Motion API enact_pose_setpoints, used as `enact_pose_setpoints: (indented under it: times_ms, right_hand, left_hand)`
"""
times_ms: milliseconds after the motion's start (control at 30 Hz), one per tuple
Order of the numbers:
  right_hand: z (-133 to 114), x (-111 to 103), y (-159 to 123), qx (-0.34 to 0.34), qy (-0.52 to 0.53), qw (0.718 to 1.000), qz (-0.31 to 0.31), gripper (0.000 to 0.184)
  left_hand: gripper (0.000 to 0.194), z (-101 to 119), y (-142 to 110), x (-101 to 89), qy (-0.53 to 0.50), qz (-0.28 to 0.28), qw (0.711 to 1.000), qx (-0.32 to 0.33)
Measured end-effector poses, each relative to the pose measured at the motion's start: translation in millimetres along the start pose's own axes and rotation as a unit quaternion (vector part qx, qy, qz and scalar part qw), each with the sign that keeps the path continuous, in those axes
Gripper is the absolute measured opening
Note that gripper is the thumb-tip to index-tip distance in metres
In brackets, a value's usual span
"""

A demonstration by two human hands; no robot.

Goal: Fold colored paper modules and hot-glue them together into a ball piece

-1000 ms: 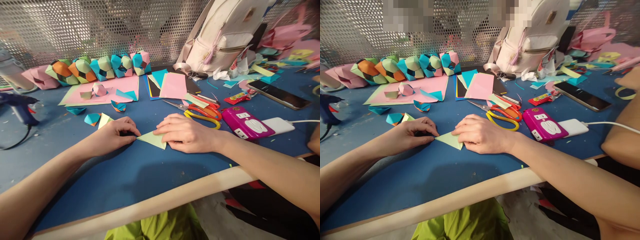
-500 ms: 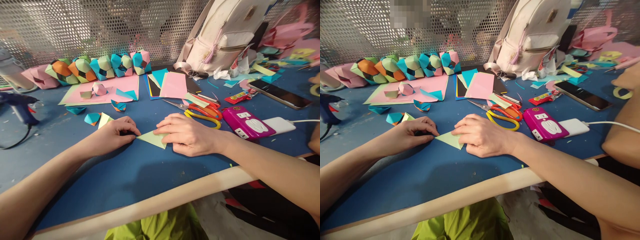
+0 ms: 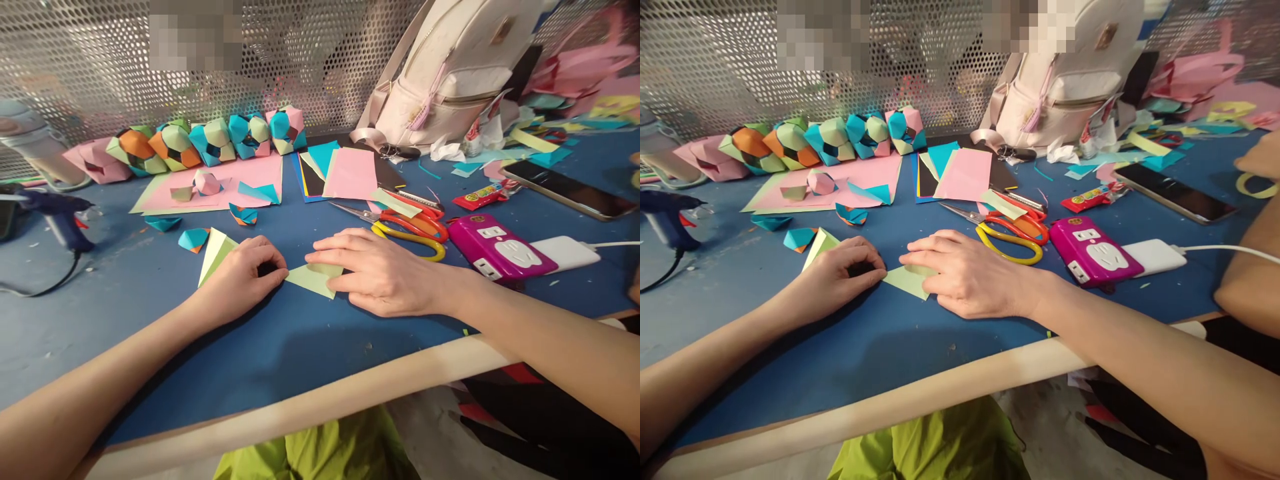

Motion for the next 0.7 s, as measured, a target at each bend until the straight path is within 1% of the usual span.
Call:
enact_pose_setpoints:
  times_ms: [133,200,267,300,333,367,400,433,467,500,567,633,700]
  right_hand:
    - [-1.8,-5.2,0.4,0.03,-0.001,1.0,-0.01,0.027]
    - [-3.2,-7.3,0.0,0.057,-0.011,0.998,-0.031,0.029]
    - [-4.9,-8.6,-1.1,0.073,-0.021,0.995,-0.059,0.031]
    - [-5.7,-9.1,-1.8,0.076,-0.023,0.994,-0.072,0.032]
    - [-6.5,-9.7,-2.6,0.079,-0.021,0.993,-0.085,0.032]
    - [-7.1,-10.5,-3.4,0.083,-0.015,0.991,-0.099,0.032]
    - [-7.5,-11.4,-4.1,0.092,-0.006,0.989,-0.115,0.031]
    - [-7.8,-12.6,-4.8,0.102,0.005,0.986,-0.132,0.03]
    - [-8.0,-13.9,-5.4,0.114,0.018,0.982,-0.149,0.028]
    - [-8.2,-15.3,-5.9,0.125,0.031,0.978,-0.164,0.027]
    - [-8.7,-17.9,-6.5,0.14,0.05,0.971,-0.19,0.026]
    - [-9.2,-19.5,-7.0,0.146,0.056,0.966,-0.204,0.029]
    - [-9.5,-20.0,-7.5,0.147,0.058,0.966,-0.207,0.033]
  left_hand:
    - [0.015,-5.5,0.6,-7.3,-0.004,-0.032,0.999,-0.044]
    - [0.016,-1.9,-1.7,-10.8,0.004,-0.02,0.998,-0.055]
    - [0.018,9.2,-6.9,-11.3,0.021,0.029,0.999,-0.031]
    - [0.019,17.1,-10.3,-9.6,0.029,0.054,0.998,-0.001]
    - [0.021,25.9,-13.7,-5.9,0.037,0.062,0.996,0.046]
    - [0.023,34.3,-16.8,-0.4,0.043,0.044,0.994,0.095]
    - [0.027,41.4,-19.2,6.4,0.047,0.009,0.989,0.141]
    - [0.033,46.5,-20.8,13.4,0.056,-0.031,0.982,0.177]
    - [0.042,49.2,-21.4,19.9,0.067,-0.067,0.975,0.199]
    - [0.052,49.9,-21.0,25.2,0.079,-0.094,0.97,0.209]
    - [0.068,46.8,-18.2,32.0,0.101,-0.136,0.965,0.2]
    - [0.075,42.5,-14.9,34.2,0.115,-0.16,0.964,0.181]
    - [0.078,40.3,-12.8,34.0,0.126,-0.167,0.963,0.17]
Point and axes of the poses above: each hand's wrist, its own y-axis towards the middle knuckle, its own x-axis out of the palm, z = x × y, the point moved 2 cm from there along y, towards the middle knuckle, and after that the axes turned 7 degrees about -z, right-handed, at the moved point
